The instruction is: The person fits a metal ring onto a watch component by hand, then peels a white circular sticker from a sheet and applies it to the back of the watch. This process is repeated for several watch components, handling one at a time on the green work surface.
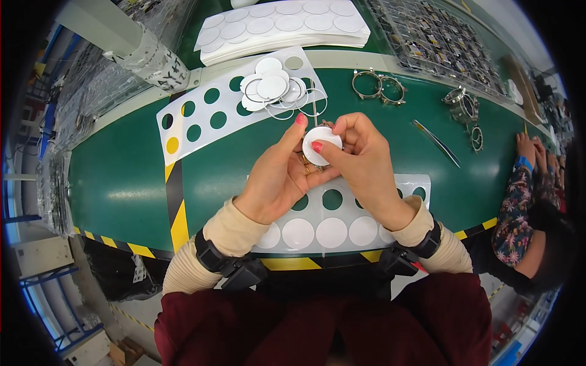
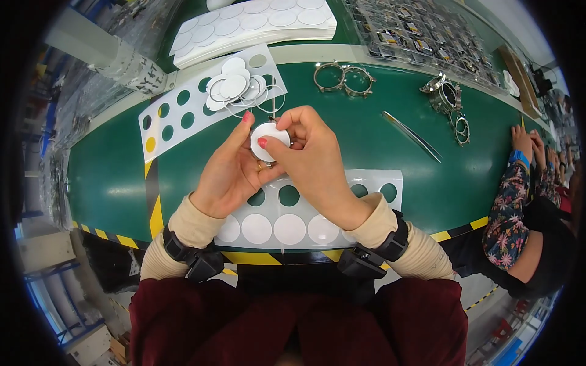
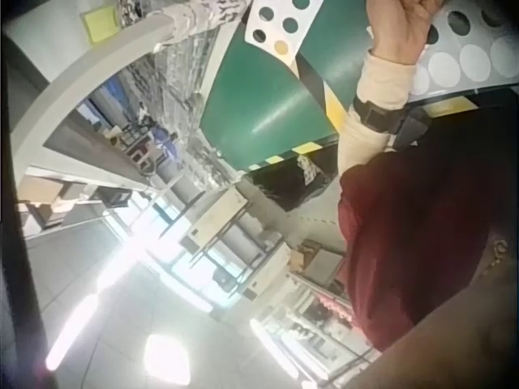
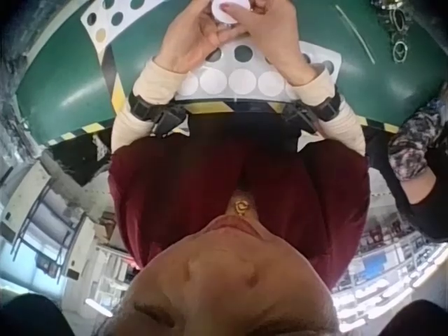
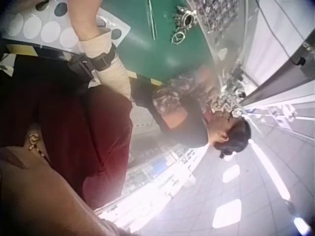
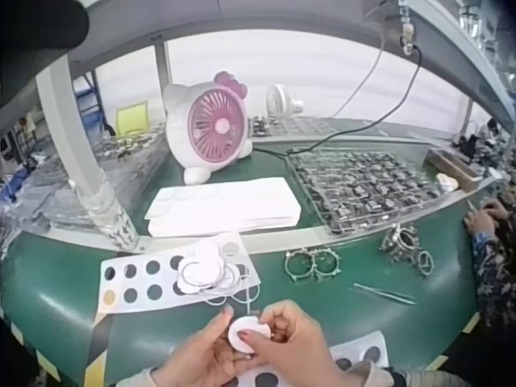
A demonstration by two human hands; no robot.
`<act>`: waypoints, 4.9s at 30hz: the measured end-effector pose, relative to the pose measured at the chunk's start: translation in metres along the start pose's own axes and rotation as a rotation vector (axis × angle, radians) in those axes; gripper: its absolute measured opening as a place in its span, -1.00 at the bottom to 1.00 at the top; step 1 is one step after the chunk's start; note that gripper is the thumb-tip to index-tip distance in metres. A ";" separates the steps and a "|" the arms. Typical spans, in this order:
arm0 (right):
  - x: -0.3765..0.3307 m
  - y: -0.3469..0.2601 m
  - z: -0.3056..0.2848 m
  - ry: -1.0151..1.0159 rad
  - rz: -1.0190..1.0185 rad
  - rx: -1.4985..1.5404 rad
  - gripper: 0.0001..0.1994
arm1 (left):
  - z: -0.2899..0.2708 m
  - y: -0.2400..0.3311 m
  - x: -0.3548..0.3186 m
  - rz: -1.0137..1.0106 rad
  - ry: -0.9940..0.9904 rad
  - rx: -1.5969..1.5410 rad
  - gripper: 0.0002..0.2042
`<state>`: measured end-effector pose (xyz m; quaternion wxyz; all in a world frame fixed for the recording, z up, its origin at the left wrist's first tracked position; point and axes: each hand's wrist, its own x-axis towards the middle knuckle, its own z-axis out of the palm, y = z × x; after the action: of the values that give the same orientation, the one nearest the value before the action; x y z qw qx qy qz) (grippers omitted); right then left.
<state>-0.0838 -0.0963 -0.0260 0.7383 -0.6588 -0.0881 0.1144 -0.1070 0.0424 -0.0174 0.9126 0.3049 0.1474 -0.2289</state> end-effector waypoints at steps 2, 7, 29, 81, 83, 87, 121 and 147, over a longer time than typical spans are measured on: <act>0.000 -0.004 0.003 0.018 0.087 0.059 -0.80 | 0.001 0.001 -0.001 -0.005 -0.004 -0.005 -0.63; 0.008 -0.002 0.000 -0.099 0.017 -0.161 -0.81 | -0.002 0.000 -0.002 -0.029 -0.080 0.009 -0.65; -0.002 -0.003 -0.004 -0.241 0.005 -0.173 -0.72 | -0.006 0.002 -0.005 -0.016 -0.024 0.072 -0.65; -0.041 -0.049 -0.235 0.684 -0.215 -1.199 -0.39 | -0.010 -0.004 -0.003 -0.017 -0.163 0.098 -0.72; -0.038 -0.040 -0.242 0.695 -0.226 -1.190 -0.39 | -0.012 -0.003 -0.004 -0.011 -0.149 0.104 -0.73; -0.027 -0.035 -0.260 0.744 -0.275 -1.184 -0.41 | -0.014 -0.003 -0.006 0.005 -0.124 0.113 -0.75; -0.049 -0.052 -0.202 0.582 -0.467 -1.121 -0.76 | -0.006 -0.004 -0.004 0.000 -0.104 0.178 -0.77; -0.082 -0.031 -0.109 -0.109 -0.386 -1.493 -0.48 | 0.009 -0.017 -0.062 0.763 -0.120 1.830 -0.75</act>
<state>-0.1300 -0.2268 -0.0058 0.0998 -0.9486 -0.2912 -0.0738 -0.1677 0.0454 0.0064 0.3442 0.9067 -0.2403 0.0395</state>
